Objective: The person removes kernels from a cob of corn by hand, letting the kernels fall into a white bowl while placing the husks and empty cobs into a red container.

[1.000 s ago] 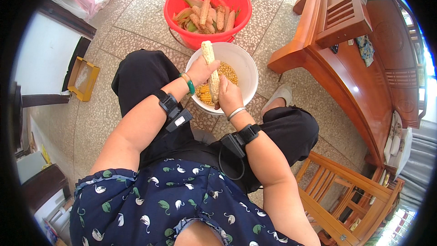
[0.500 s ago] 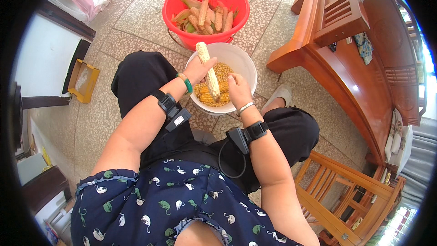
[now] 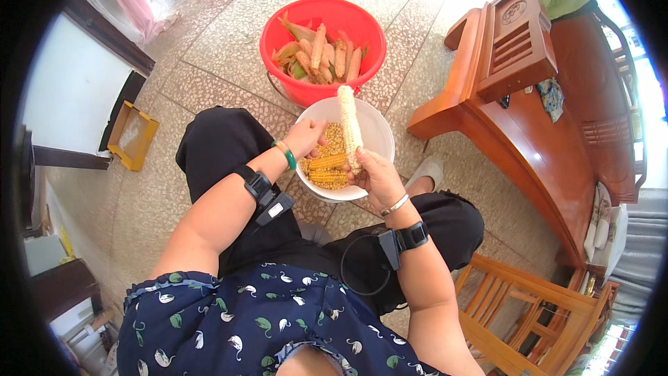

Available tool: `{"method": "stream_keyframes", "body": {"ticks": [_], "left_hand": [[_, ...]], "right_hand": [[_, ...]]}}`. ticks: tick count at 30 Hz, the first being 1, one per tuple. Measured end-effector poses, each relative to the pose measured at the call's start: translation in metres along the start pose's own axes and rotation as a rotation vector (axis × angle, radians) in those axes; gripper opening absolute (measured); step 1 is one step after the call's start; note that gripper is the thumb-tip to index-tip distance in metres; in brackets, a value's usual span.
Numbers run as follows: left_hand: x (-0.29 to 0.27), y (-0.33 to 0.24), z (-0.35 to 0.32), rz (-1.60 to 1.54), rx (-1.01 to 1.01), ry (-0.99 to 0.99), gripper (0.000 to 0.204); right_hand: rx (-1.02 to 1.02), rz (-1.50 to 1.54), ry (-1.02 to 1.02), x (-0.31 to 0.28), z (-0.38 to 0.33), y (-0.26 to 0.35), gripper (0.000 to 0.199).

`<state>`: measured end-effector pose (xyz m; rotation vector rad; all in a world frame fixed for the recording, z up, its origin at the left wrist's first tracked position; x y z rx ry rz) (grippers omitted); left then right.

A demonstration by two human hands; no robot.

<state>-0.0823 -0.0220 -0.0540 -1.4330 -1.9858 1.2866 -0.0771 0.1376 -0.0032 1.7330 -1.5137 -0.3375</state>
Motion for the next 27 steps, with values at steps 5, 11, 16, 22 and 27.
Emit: {"method": "stream_keyframes", "body": {"ticks": [5,11,16,22,27], "left_hand": [[0.004,0.004,-0.007,0.227,0.081,0.115,0.027],[0.003,0.021,-0.002,0.059,0.033,0.165,0.011],[-0.010,0.023,0.010,0.012,0.053,0.068,0.016],[-0.019,0.011,-0.003,0.165,0.032,0.113,0.018],[-0.001,-0.009,-0.011,0.290,0.014,0.210,0.018]], "right_hand": [[-0.149,-0.154,-0.107,0.012,0.015,0.046,0.023],[-0.312,-0.363,-0.220,0.051,0.117,0.109,0.040],[-0.409,-0.374,-0.130,0.060,0.109,0.122,0.026],[-0.297,-0.314,0.003,0.031,0.054,0.113,0.026],[-0.237,-0.219,-0.024,-0.013,0.046,0.103,0.025]]}}
Point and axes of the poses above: each hand's wrist, its own z-axis towards the middle knuckle, its own x-axis out of the palm, y = z × x, the point moved 9 cm from there along z, towards the middle knuckle, and after that the axes turned 12 degrees about -y, right-handed, at the moved point
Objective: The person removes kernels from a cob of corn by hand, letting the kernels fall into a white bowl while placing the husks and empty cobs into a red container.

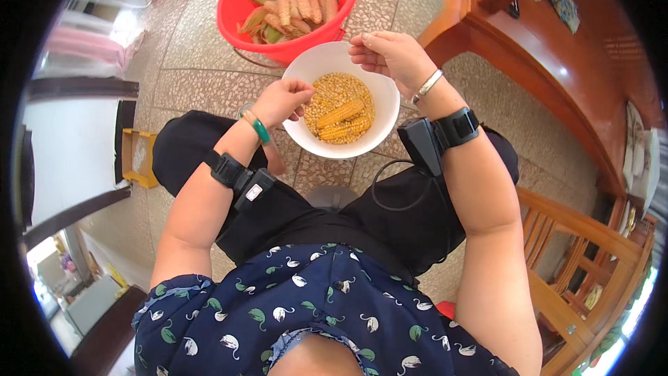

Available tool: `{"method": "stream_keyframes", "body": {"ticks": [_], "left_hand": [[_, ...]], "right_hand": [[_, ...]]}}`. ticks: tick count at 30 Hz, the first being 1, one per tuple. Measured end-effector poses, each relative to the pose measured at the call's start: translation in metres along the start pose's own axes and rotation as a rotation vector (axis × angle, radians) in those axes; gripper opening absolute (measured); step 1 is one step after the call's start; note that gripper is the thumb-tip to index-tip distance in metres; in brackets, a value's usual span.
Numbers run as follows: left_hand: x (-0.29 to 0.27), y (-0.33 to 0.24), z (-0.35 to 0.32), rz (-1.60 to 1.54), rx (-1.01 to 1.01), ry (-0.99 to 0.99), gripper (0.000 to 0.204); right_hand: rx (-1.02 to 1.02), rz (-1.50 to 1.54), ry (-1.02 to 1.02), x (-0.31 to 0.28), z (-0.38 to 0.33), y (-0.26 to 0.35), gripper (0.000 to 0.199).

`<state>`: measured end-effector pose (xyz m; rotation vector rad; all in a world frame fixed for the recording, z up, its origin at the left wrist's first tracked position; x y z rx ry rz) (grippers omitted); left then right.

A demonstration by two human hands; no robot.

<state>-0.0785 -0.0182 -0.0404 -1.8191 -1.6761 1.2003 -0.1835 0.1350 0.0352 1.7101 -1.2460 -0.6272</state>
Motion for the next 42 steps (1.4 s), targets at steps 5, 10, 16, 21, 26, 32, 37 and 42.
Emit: {"method": "stream_keyframes", "body": {"ticks": [5,10,16,21,26,32,37,42], "left_hand": [[0.032,-0.036,0.025,0.093,0.120,0.054,0.018],[0.089,-0.010,0.075,0.319,0.003,0.221,0.021],[0.159,0.087,0.130,0.662,-0.124,0.450,0.023],[0.224,0.159,0.126,1.513,0.773,1.009,0.028],[0.217,0.157,0.137,1.076,0.078,0.530,0.040],[0.228,0.161,0.134,1.187,0.116,0.475,0.041],[0.240,0.155,0.133,1.227,0.159,0.482,0.043],[0.241,0.152,0.132,1.238,0.192,0.474,0.044]], "right_hand": [[-0.043,0.110,-0.020,-0.017,-0.006,0.008,0.025],[-0.176,0.265,0.005,-0.028,-0.021,0.042,0.024],[-0.292,0.380,-0.077,-0.067,-0.037,0.066,0.027],[-0.257,0.440,-0.184,-0.098,-0.041,0.066,0.027],[-0.234,0.463,-0.235,-0.119,-0.047,0.060,0.027],[-0.243,0.495,-0.242,-0.120,-0.049,0.063,0.026],[-0.241,0.529,-0.263,-0.124,-0.052,0.062,0.026],[-0.236,0.520,-0.240,-0.120,-0.054,0.059,0.026]]}}
Point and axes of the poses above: each hand's wrist, its own z-axis towards the middle knuckle, its own x-axis out of the palm, y = z × x, the point moved 9 cm from there along z, towards the middle knuckle, and after that the axes turned 12 degrees about -y, right-handed, at the moved point
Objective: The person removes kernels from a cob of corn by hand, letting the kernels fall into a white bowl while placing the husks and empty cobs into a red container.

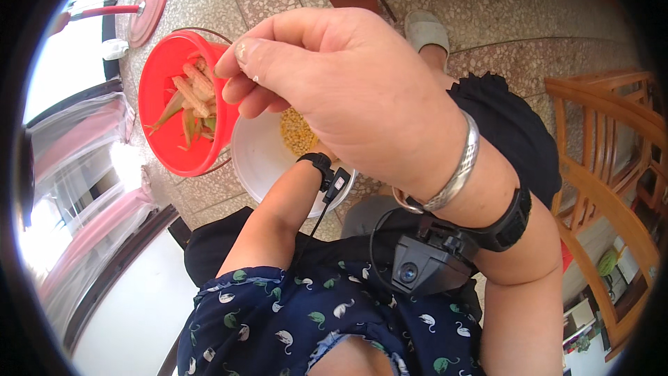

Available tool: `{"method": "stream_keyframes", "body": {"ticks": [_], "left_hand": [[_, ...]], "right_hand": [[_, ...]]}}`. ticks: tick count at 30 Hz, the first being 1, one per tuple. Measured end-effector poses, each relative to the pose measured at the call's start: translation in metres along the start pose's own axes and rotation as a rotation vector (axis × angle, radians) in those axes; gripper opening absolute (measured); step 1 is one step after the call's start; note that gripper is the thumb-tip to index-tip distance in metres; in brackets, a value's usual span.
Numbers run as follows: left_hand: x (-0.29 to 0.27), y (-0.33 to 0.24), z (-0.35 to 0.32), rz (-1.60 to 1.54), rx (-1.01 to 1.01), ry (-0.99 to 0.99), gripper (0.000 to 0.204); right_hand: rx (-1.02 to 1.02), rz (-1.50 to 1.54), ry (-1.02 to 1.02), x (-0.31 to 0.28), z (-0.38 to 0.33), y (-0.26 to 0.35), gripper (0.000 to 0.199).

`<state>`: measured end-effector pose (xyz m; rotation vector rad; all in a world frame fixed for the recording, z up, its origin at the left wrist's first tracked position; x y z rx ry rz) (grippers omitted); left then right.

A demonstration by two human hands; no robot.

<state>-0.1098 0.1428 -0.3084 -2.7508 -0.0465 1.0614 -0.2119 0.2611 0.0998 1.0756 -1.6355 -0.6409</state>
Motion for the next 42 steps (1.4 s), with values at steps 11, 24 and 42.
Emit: {"method": "stream_keyframes", "body": {"ticks": [11,24,42], "left_hand": [[-0.012,0.014,-0.001,0.057,0.077,0.144,0.048],[-0.026,0.059,-0.013,0.077,0.141,0.439,0.053],[-0.181,0.056,-0.172,-0.973,-0.088,0.087,0.041]], "right_hand": [[-0.029,-0.011,0.000,0.003,-0.005,0.006,0.026],[-0.047,-0.053,0.039,0.010,-0.006,0.004,0.026],[-0.123,-0.901,0.265,0.032,-0.032,-0.115,0.026]]}}
Point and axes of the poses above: each hand's wrist, its own z-axis towards the middle knuckle, its own x-axis out of the palm, y = z × x, the point moved 9 cm from there along z, towards the middle knuckle, and after that the axes turned 12 degrees about -y, right-handed, at the moved point
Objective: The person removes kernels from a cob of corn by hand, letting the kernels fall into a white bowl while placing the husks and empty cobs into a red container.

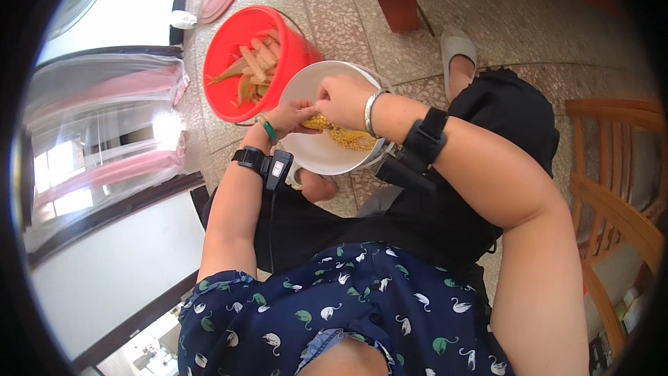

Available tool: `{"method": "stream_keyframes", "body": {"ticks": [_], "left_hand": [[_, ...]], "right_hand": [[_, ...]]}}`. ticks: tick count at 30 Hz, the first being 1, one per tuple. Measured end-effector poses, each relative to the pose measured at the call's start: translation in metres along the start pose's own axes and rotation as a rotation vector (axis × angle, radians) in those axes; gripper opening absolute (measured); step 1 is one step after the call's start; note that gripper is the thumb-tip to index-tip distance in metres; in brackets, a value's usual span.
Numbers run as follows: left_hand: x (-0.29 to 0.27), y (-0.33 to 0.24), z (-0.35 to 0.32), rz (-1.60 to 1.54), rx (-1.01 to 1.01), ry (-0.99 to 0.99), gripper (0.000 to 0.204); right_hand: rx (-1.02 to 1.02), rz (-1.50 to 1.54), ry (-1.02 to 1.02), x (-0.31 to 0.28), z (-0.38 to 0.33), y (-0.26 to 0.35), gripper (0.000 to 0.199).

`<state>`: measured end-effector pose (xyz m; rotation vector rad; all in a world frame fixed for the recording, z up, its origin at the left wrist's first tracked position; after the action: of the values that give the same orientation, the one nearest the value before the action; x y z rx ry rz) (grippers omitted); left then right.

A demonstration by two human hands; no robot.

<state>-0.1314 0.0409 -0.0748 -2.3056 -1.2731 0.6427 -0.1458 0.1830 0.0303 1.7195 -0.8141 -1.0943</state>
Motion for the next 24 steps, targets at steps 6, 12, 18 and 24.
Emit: {"method": "stream_keyframes", "body": {"ticks": [6,12,18,24], "left_hand": [[-0.010,-0.004,-0.051,-0.025,-0.036,-0.168,0.045],[-0.022,0.003,-0.079,-0.047,-0.058,-0.232,0.056],[-0.023,0.014,-0.076,-0.129,-0.159,-0.286,0.061],[-0.015,0.019,-0.059,-0.339,0.055,-0.225,0.043]], "right_hand": [[-0.171,-0.490,-0.014,0.042,-0.003,-0.044,0.036],[-0.204,-0.454,0.051,0.055,-0.004,-0.038,0.050],[0.069,-0.389,0.387,0.079,-0.014,-0.065,0.051],[0.531,0.246,0.453,0.090,-0.035,-0.072,0.041]]}}
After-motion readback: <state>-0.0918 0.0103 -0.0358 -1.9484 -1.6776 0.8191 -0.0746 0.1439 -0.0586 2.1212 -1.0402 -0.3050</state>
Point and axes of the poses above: each hand's wrist, its own z-axis towards the middle knuckle, its own x-axis out of the palm, y = z × x, the point moved 9 cm from there along z, towards the middle knuckle, and after that the axes turned 12 degrees about -y, right-handed, at the moved point
